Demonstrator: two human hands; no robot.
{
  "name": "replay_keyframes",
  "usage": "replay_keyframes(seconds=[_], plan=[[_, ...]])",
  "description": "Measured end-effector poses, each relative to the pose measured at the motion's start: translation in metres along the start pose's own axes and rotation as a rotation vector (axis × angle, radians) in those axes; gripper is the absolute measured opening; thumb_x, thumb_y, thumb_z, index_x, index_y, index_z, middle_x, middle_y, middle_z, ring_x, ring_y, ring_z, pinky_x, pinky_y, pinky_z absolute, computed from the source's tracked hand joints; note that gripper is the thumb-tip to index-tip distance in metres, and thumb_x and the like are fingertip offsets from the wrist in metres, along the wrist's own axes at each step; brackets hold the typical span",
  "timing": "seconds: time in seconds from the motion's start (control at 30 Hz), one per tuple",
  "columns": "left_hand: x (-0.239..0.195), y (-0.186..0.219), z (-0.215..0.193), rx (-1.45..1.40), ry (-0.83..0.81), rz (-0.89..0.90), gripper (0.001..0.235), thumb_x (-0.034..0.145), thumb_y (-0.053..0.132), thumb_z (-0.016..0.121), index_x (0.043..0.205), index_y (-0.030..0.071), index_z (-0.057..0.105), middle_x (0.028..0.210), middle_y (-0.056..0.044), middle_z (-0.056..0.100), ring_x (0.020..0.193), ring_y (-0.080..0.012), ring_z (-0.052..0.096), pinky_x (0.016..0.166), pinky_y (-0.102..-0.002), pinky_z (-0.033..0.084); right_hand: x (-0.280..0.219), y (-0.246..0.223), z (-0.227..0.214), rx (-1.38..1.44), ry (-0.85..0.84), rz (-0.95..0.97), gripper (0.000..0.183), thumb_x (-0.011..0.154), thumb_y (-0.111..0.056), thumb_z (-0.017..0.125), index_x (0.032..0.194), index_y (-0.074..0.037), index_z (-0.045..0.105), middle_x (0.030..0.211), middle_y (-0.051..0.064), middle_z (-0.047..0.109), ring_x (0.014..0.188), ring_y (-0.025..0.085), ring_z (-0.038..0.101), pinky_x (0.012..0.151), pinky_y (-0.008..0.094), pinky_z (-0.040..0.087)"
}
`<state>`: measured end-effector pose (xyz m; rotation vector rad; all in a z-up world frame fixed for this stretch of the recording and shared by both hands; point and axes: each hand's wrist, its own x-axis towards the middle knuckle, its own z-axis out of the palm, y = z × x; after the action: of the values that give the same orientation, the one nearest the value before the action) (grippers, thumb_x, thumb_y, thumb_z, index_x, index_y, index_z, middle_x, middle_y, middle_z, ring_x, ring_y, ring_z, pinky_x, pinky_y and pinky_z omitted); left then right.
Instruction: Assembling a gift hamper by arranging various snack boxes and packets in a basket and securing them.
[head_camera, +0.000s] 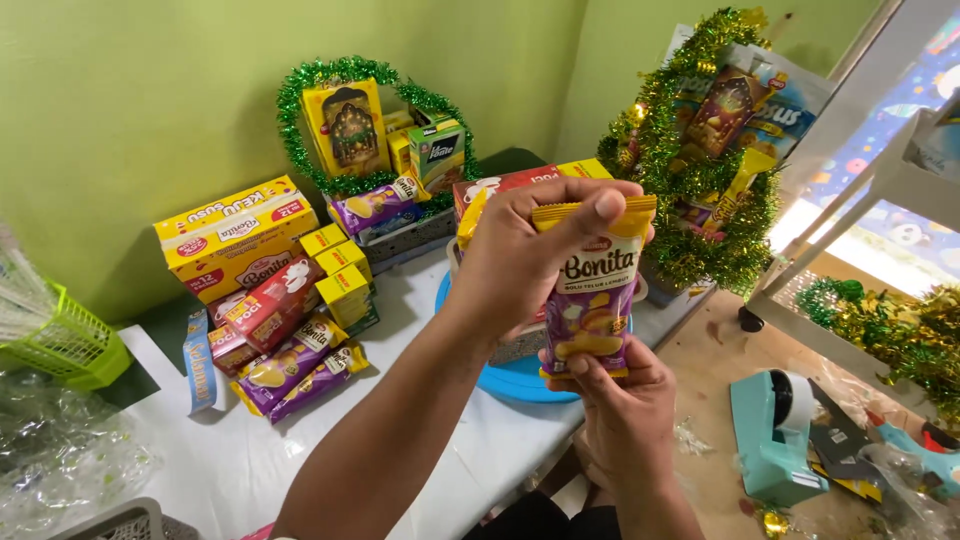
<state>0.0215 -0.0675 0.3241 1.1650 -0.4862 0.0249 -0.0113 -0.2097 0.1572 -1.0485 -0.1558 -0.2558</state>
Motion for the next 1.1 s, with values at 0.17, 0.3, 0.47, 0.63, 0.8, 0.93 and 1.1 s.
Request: replay_keyframes(seconds=[0.17,0.3,0.47,0.63,0.8,0.93,1.1], plan=[[0.019,0.001,0.002,-0.02,-0.014,0.011,0.056,0.084,0.039,0.07,0.126,0.004,0.067,0.122,-0.016,0.075,0.107,-0.0189,0.072,0.09,-0.034,0.063,0.002,0.002,-0.001,0.051,0.012,-0.041,0.035,0.083,-0.012,0.081,0.107,0.011,0.069,0.088,0.021,0.076,0.074,0.035,0.079,0.053,0.037,0.067],[0.01,-0.016,-0.003,0.179,-0.197,0.016,0.033,0.086,0.046,0.071,0.084,0.014,0.065,0.082,0.01,0.055,0.081,-0.0034,0.05,0.07,-0.022,0.045,0.007,0.002,-0.006,0.056,0.034,-0.058,0.034,0.084,-0.012,0.08,0.108,0.01,0.067,0.086,0.018,0.075,0.068,0.032,0.077,0.052,0.039,0.067],[0.014,-0.033,-0.008,0.188,-0.223,0.001,0.043,0.096,0.037,0.064,0.12,0.004,0.075,0.103,-0.004,0.078,0.09,-0.0106,0.069,0.079,-0.027,0.058,0.006,0.005,-0.014,0.034,-0.052,-0.057,0.039,0.084,-0.015,0.081,0.11,0.01,0.067,0.089,0.02,0.075,0.073,0.032,0.077,0.056,0.04,0.069],[0.006,-0.02,-0.007,0.515,-0.222,0.091,0.05,0.093,0.054,0.055,0.1,0.009,0.075,0.092,0.005,0.073,0.085,-0.0062,0.064,0.074,-0.024,0.053,0.03,-0.05,-0.023,-0.178,-0.226,0.088,0.053,0.076,-0.016,0.082,0.12,0.01,0.066,0.114,0.023,0.077,0.101,0.032,0.075,0.094,0.046,0.065],[0.004,-0.026,-0.013,0.477,-0.19,0.164,0.055,0.095,0.051,0.054,0.119,0.005,0.072,0.118,-0.004,0.076,0.107,-0.0104,0.067,0.092,-0.027,0.055,0.06,-0.109,-0.029,-0.466,-0.259,-0.244,0.062,0.086,-0.029,0.072,0.137,0.005,0.059,0.116,0.015,0.069,0.085,0.018,0.065,0.081,0.025,0.055],[-0.004,-0.03,-0.009,0.473,-0.276,0.12,0.045,0.097,0.046,0.056,0.114,0.008,0.074,0.118,0.001,0.076,0.109,-0.0073,0.066,0.095,-0.026,0.055,0.082,-0.14,-0.009,-0.531,-0.374,-0.186,0.057,0.089,-0.023,0.072,0.136,0.006,0.061,0.101,0.008,0.066,0.077,0.011,0.061,0.071,0.019,0.053],[-0.014,-0.036,-0.006,0.545,-0.171,0.09,0.067,0.09,0.053,0.056,0.136,0.005,0.062,0.15,-0.013,0.061,0.135,-0.0192,0.059,0.113,-0.032,0.045,0.099,-0.156,0.008,-0.88,-0.397,-0.199,0.012,0.091,0.004,0.076,0.1,0.005,0.069,0.079,0.012,0.068,0.068,0.017,0.068,0.067,0.025,0.059]])
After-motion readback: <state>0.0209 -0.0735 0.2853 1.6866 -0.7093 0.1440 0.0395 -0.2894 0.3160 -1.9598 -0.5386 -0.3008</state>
